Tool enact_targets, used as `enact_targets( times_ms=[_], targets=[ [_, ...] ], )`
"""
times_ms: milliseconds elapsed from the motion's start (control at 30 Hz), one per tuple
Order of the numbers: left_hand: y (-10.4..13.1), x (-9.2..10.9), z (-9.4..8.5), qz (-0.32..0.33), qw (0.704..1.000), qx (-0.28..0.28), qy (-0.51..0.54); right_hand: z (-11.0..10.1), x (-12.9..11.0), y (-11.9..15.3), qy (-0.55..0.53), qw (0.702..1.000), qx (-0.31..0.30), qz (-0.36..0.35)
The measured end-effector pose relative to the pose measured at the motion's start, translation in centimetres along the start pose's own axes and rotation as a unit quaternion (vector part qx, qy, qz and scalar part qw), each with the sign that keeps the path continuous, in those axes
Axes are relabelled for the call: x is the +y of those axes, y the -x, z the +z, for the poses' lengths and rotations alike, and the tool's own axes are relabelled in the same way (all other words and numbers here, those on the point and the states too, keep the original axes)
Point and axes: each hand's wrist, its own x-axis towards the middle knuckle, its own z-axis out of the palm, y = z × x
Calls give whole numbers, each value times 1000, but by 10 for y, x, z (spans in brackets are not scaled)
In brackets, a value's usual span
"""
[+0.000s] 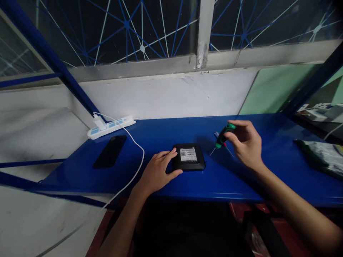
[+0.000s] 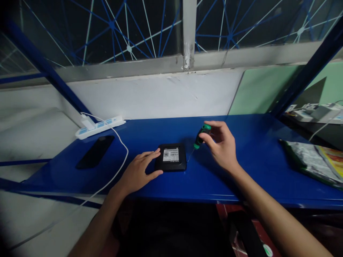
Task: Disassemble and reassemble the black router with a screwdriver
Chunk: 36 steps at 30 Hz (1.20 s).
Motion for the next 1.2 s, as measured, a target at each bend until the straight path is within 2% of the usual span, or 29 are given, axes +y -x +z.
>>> enact_targets(
  times_ms=[100,200,433,500,567,667,800,967,1200],
  targets=[
    [0,2,-1,-3,1000,-3,-2,-10,-5,16,8,1000,17,-24],
    [0,2,-2,4,1000,-7,-7,-21,-5,28,-21,1000,14,-14],
    [1,-1,2,14,1000,0,-5,-53,1,48,6,996,23,90],
    [1,-2,3,13,1000,2,0,-62,5,56,25,991,4,131],
    [2,-2,4,12,1000,5,4,-70,11,65,31,988,5,154],
    [2,-2,4,13,1000,10,8,-81,17,77,79,980,-27,180],
    [1,-1,1,22,1000,1,3,-93,12,83,206,961,-127,136],
    [0,1,-2,26,1000,-7,-5,-97,4,79,246,937,-245,44],
    [1,-1,2,28,1000,1,-8,-88,-6,51,276,905,-320,-58]
  ],
)
